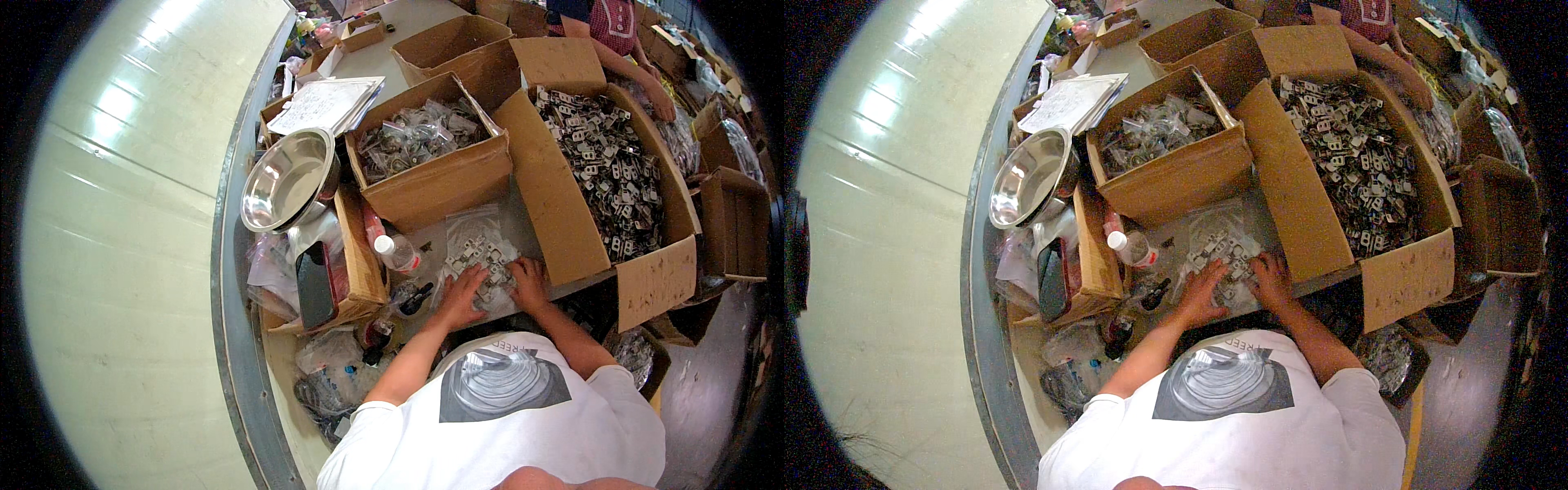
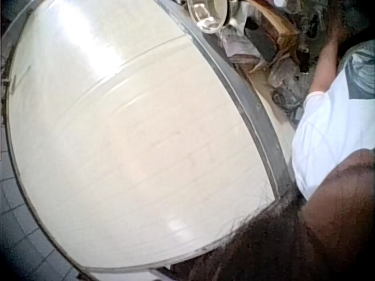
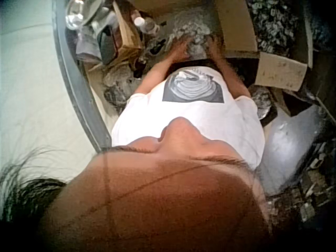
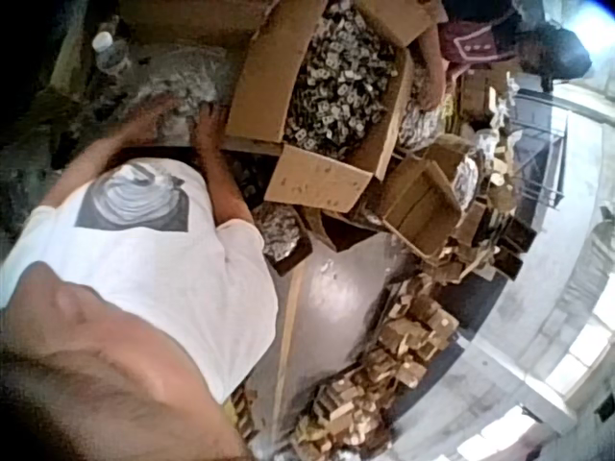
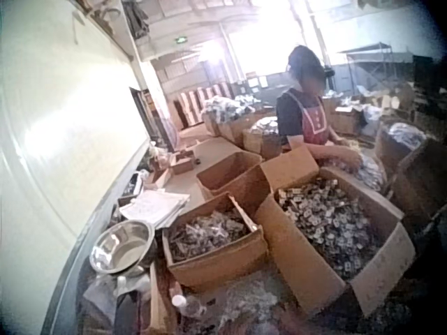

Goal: The person sorts metal hinges from a large box into small plastic bags, then seals the bags and places them in a separate cardboard box.

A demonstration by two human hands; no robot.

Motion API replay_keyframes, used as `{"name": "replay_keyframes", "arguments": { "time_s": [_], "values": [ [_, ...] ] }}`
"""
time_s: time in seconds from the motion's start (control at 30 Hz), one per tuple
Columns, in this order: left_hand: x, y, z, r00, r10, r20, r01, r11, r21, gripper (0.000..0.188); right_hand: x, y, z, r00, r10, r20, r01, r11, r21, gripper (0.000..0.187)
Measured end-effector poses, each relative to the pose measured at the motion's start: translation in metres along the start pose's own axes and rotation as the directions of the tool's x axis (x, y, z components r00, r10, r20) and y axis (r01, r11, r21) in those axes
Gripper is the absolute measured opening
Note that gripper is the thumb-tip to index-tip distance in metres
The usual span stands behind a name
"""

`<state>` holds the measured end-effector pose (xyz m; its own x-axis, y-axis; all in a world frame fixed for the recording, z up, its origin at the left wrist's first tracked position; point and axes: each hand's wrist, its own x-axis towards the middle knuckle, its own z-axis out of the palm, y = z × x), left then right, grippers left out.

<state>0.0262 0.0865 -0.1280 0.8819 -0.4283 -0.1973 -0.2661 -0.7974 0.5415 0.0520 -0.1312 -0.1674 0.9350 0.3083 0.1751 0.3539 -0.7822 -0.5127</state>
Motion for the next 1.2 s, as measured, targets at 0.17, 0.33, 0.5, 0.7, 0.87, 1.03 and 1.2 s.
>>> {"name": "replay_keyframes", "arguments": {
  "time_s": [0.17, 0.33, 0.5, 0.7, 0.87, 1.03, 1.2],
  "values": [
    [0.005, -0.003, 0.01, 0.993, -0.091, -0.073, 0.095, 0.994, 0.058, 0.093, 0.0, -0.004, 0.0, 0.997, -0.023, -0.069, 0.021, 0.999, -0.031, 0.045],
    [-0.007, 0.023, 0.014, 0.978, -0.001, -0.209, 0.06, 0.96, 0.275, 0.06, 0.001, 0.003, 0.008, 0.988, -0.008, -0.153, 0.01, 1.0, 0.016, 0.028],
    [-0.011, 0.005, 0.039, 0.791, 0.405, -0.458, -0.327, 0.913, 0.242, 0.014, 0.009, -0.006, -0.004, 0.987, 0.009, -0.162, 0.019, 0.985, 0.169, 0.026],
    [-0.007, 0.003, 0.037, 0.774, 0.537, -0.334, -0.471, 0.842, 0.264, 0.016, -0.014, 0.007, -0.016, 0.957, -0.284, -0.065, 0.289, 0.953, 0.095, 0.03],
    [0.0, 0.007, 0.034, 0.756, 0.414, -0.507, -0.445, 0.893, 0.065, 0.013, -0.018, -0.012, -0.047, 0.951, -0.308, 0.021, 0.298, 0.932, 0.208, 0.032],
    [0.004, 0.031, -0.041, 0.722, 0.208, -0.66, -0.389, 0.911, -0.138, 0.006, 0.016, -0.07, -0.071, 0.929, -0.316, -0.193, 0.341, 0.934, 0.112, 0.024],
    [0.016, 0.052, -0.107, 0.535, 0.238, -0.81, -0.417, 0.909, -0.009, 0.006, 0.07, -0.109, -0.111, 0.891, -0.305, -0.335, 0.366, 0.921, 0.134, 0.017]
  ]
}}
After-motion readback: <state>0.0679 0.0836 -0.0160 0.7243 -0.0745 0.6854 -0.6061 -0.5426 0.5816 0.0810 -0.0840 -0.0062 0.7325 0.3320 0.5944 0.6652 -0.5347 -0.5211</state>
